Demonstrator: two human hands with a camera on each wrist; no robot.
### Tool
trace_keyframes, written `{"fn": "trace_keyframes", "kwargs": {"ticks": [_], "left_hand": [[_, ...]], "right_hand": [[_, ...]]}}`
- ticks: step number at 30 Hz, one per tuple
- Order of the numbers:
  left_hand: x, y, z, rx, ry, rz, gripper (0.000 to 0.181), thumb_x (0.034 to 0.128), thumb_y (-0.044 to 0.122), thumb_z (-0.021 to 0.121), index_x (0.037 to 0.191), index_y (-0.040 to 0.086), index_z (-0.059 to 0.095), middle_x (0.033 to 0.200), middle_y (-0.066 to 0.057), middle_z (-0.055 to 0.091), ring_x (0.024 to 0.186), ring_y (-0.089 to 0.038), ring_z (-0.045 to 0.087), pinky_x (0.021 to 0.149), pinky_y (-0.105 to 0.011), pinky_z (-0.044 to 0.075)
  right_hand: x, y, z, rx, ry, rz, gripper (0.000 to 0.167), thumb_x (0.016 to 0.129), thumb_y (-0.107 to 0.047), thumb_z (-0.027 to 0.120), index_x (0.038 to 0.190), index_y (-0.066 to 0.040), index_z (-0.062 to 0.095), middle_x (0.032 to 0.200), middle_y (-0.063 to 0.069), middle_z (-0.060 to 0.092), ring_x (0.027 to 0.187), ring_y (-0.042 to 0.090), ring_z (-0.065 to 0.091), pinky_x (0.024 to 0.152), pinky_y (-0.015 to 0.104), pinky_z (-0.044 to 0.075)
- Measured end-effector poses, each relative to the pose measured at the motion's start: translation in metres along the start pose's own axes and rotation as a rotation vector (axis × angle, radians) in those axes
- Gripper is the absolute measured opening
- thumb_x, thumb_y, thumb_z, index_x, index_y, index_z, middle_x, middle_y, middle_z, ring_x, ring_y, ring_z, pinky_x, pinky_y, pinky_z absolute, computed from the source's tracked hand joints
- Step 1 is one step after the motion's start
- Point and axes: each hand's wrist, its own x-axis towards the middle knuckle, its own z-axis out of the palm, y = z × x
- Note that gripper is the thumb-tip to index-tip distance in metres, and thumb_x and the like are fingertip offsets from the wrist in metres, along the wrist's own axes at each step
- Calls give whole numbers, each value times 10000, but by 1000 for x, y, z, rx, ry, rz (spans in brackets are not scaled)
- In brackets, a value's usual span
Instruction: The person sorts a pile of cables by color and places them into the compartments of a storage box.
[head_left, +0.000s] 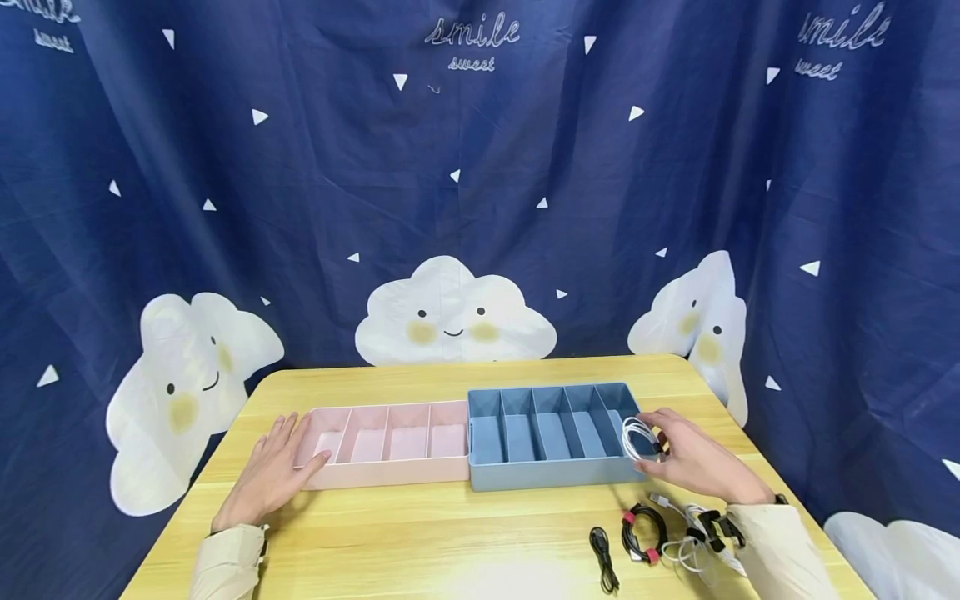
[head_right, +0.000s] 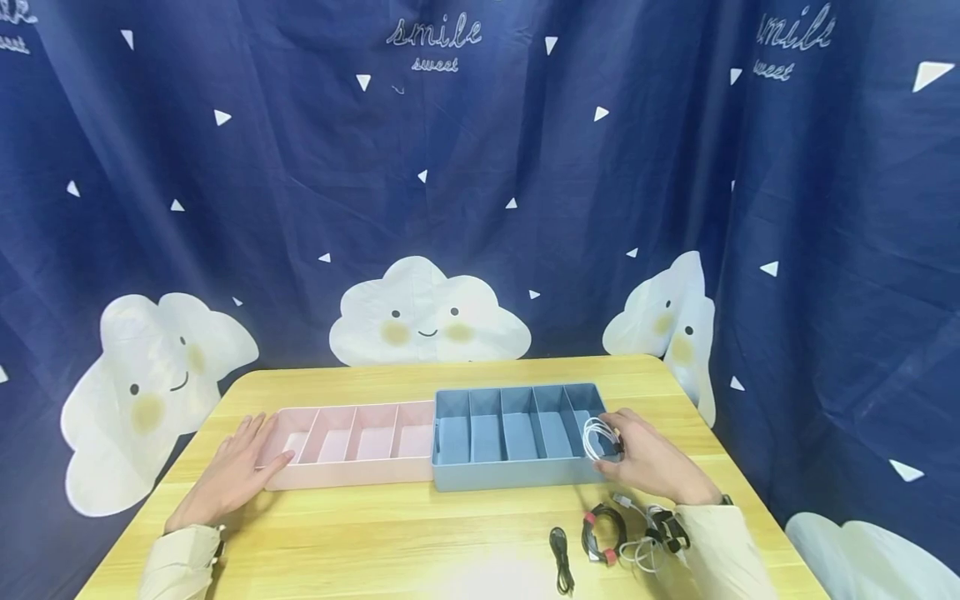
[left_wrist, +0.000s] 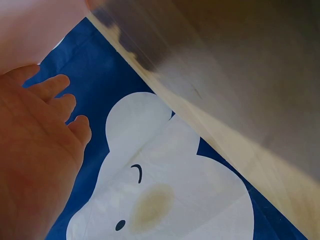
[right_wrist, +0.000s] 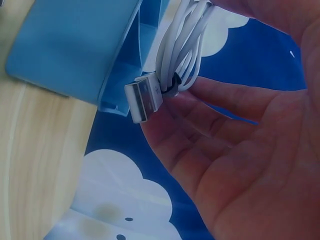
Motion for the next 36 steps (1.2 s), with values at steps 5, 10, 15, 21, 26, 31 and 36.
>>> {"fn": "trace_keyframes", "kwargs": {"ticks": [5,10,15,21,26,31,36], "left_hand": [[0,0,-1,2,4,10,894,1011,606,522,1612,-13,287,1636,-371,256,1534,-574,181,1176,-755,185],[0,0,-1,6,5,12,893,1011,604,522,1611,-15,289,1635,-370,263,1532,-575,186,1174,-754,188],[0,0,0,3,-3,7,902,1010,614,515,1616,-10,278,1643,-366,248,1539,-570,176,1180,-754,182],[0,-1,1,8,6,12,898,1011,611,517,1615,-9,281,1638,-368,257,1537,-570,179,1178,-749,187],[0,-3,2,4,11,12,895,1011,605,522,1613,-12,284,1633,-371,262,1534,-573,181,1173,-747,189],[0,-3,2,4,20,17,890,1010,605,525,1613,-5,289,1634,-366,268,1533,-572,188,1171,-744,198],[1,-3,3,0,19,16,893,1010,608,522,1615,-4,284,1634,-368,265,1534,-571,184,1173,-744,196]], "right_hand": [[4,-3,0,3,-20,7,659,843,-293,843,1347,60,606,1180,100,658,886,125,610,731,268,544],[9,-6,1,-11,-11,-15,678,838,-324,847,1348,53,608,1200,108,655,859,103,579,732,270,530],[13,-9,3,-12,4,-35,660,827,-303,858,1325,59,620,1098,70,646,835,110,533,707,248,479],[19,-13,4,3,-10,-38,654,833,-295,848,1338,49,614,1034,54,622,816,125,513,683,233,431],[23,-16,5,7,-6,-47,654,827,-284,849,1341,46,614,1049,30,633,821,122,529,695,238,457],[27,-18,7,-4,-8,-66,627,832,-263,840,1328,52,620,978,9,612,780,84,503,669,217,440],[31,-21,10,-8,-17,-85,631,830,-256,837,1331,56,616,955,33,604,768,74,494,670,212,435]]}}
